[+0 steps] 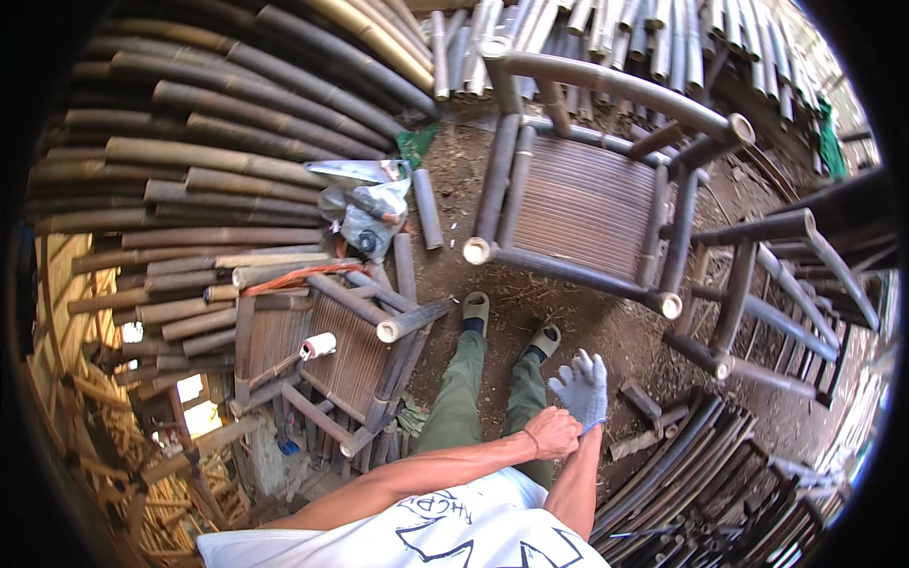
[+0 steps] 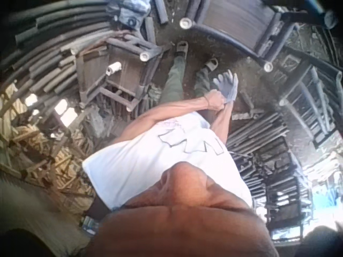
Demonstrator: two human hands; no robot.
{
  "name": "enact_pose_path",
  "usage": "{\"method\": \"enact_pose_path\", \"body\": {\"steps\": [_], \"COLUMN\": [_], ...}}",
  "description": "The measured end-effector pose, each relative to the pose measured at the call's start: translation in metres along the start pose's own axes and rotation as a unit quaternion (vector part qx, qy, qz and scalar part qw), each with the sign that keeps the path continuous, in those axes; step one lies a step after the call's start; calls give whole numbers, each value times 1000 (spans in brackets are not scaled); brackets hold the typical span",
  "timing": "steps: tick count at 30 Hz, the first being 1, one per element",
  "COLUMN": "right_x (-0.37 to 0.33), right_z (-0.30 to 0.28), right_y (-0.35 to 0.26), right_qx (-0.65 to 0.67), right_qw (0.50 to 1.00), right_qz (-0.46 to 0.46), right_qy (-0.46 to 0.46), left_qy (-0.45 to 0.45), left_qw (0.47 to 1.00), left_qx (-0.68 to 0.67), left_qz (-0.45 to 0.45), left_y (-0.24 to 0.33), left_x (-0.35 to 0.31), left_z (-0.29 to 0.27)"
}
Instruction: The person puts on gloves and then uses a large blade to split and shave strips from a bamboo section before inserting a long strip into the frame of a bamboo chair to secure the seat.
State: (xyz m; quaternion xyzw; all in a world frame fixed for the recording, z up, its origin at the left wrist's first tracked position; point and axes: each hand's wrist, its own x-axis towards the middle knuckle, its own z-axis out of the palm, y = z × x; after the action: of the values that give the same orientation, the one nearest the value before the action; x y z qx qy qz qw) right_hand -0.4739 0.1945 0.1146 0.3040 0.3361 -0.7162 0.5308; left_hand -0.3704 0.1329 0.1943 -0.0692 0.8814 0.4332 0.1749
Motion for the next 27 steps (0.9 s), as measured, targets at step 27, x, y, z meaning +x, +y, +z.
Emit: {"method": "enact_pose_path", "body": {"steps": [27], "right_x": [194], "right_z": [102], "right_y": [-17], "right_qx": [103], "right_qw": [867], "right_qz": [-109], "right_qy": [-476], "left_qy": [230], "left_qw": [946], "left_qx": [-221], "left_qz": [48], "left_y": [-163], "left_x": [39], "left_z": [-34]}}
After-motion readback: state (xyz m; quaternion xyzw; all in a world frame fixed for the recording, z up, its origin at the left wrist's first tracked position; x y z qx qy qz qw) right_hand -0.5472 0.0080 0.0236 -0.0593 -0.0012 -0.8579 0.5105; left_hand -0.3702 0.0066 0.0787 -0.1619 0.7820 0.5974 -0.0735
